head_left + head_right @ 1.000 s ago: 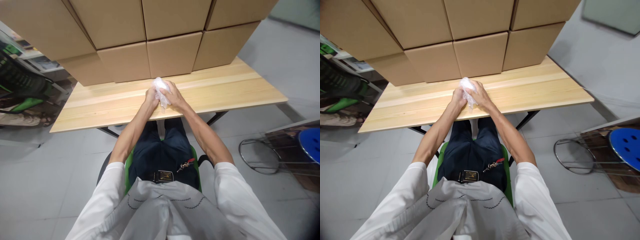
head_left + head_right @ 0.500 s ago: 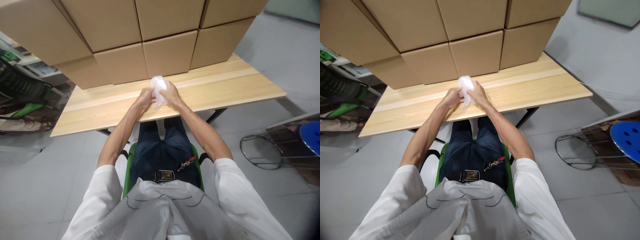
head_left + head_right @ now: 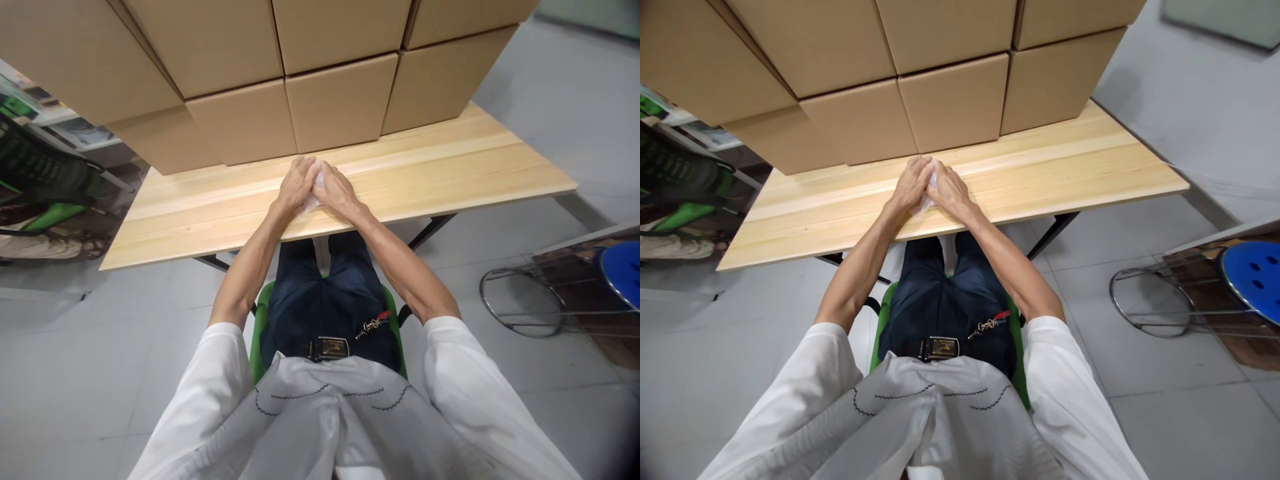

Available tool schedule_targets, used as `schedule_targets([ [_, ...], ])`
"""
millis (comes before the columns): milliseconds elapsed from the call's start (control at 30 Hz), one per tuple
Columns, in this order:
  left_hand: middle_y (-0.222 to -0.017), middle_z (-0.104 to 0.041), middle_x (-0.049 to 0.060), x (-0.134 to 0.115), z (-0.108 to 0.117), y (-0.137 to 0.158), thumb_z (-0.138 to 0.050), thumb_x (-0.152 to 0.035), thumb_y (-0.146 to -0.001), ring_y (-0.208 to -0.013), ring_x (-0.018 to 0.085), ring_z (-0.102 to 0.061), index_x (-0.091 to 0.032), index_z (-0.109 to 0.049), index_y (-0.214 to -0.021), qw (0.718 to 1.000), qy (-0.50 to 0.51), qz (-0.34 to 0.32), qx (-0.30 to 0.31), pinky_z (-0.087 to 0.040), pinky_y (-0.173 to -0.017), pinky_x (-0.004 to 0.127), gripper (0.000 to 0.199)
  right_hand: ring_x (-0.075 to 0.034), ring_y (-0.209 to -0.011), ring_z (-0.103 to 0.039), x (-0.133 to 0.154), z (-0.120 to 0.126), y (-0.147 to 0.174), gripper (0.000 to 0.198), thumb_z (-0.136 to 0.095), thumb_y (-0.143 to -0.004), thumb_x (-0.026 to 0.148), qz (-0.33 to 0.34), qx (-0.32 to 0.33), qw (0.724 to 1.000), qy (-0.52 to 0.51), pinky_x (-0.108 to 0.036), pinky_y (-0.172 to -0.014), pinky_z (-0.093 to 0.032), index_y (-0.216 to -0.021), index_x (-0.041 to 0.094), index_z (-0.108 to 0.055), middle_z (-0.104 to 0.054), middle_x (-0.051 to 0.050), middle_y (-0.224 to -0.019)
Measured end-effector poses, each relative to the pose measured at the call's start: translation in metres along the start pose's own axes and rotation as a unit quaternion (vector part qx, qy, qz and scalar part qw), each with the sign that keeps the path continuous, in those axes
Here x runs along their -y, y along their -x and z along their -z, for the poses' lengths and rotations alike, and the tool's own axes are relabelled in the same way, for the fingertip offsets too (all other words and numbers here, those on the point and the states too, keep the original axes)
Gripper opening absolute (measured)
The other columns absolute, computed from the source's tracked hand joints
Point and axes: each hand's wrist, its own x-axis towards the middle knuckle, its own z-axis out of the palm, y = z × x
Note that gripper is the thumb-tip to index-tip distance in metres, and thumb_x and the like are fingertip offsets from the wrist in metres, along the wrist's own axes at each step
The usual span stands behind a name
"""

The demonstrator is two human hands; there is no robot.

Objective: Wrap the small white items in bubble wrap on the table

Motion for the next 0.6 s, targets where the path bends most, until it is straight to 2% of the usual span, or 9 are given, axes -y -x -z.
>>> schedule_targets([
  [100,-0.183,-0.081,0.018,0.003,0.012,0.0,-0.081,-0.074,-0.113,-0.193,0.04,-0.054,-0.025,-0.093,-0.143,0.995,-0.088,-0.013,0.045,-0.026,-0.167,0.055,0.058,-0.059,-0.172,-0.065,0.004,0.005,0.013,0.089,-0.073,-0.111,0.06,0.018,0.034,0.999,0.022,-0.087,-0.146,-0.05,-0.186,0.016,-0.052,-0.071,-0.032,-0.184],
  [200,-0.195,-0.072,0.017,0.006,0.02,0.005,-0.073,-0.071,-0.119,-0.198,0.039,-0.047,-0.024,-0.088,-0.162,0.99,-0.129,-0.016,0.055,-0.022,-0.168,0.056,0.066,-0.06,-0.179,-0.058,0.009,0.005,0.023,0.098,-0.074,-0.108,0.052,0.031,0.053,0.997,0.052,-0.085,-0.15,-0.045,-0.191,0.009,-0.042,-0.06,-0.038,-0.194],
  [367,-0.214,-0.044,0.016,0.009,0.023,0.008,-0.051,-0.062,-0.129,-0.208,0.035,-0.026,-0.021,-0.057,-0.198,0.961,-0.249,0.005,0.121,-0.016,-0.169,0.054,0.081,-0.052,-0.189,-0.049,0.023,0.013,0.03,0.094,-0.065,-0.114,0.044,0.005,0.092,0.989,0.117,-0.072,-0.157,-0.041,-0.193,0.001,-0.037,-0.049,-0.039,-0.202],
  [467,-0.219,-0.031,0.016,0.01,0.018,0.006,-0.053,-0.059,-0.128,-0.21,0.037,-0.016,-0.02,-0.043,-0.206,0.944,-0.295,0.017,0.145,-0.014,-0.169,0.057,0.088,-0.05,-0.196,-0.041,0.031,0.021,0.03,0.099,-0.062,-0.117,0.043,-0.024,0.125,0.98,0.152,-0.067,-0.161,-0.034,-0.196,-0.006,-0.03,-0.041,-0.04,-0.207],
  [600,-0.219,-0.024,0.027,0.006,0.008,0.007,-0.064,-0.057,-0.124,-0.208,0.046,-0.019,-0.012,-0.032,-0.209,0.934,-0.334,0.018,0.123,-0.024,-0.167,0.064,0.101,-0.051,-0.201,-0.031,0.03,0.023,0.027,0.104,-0.057,-0.121,0.051,-0.035,0.145,0.974,0.17,-0.069,-0.163,-0.028,-0.2,-0.01,-0.025,-0.03,-0.04,-0.213],
])
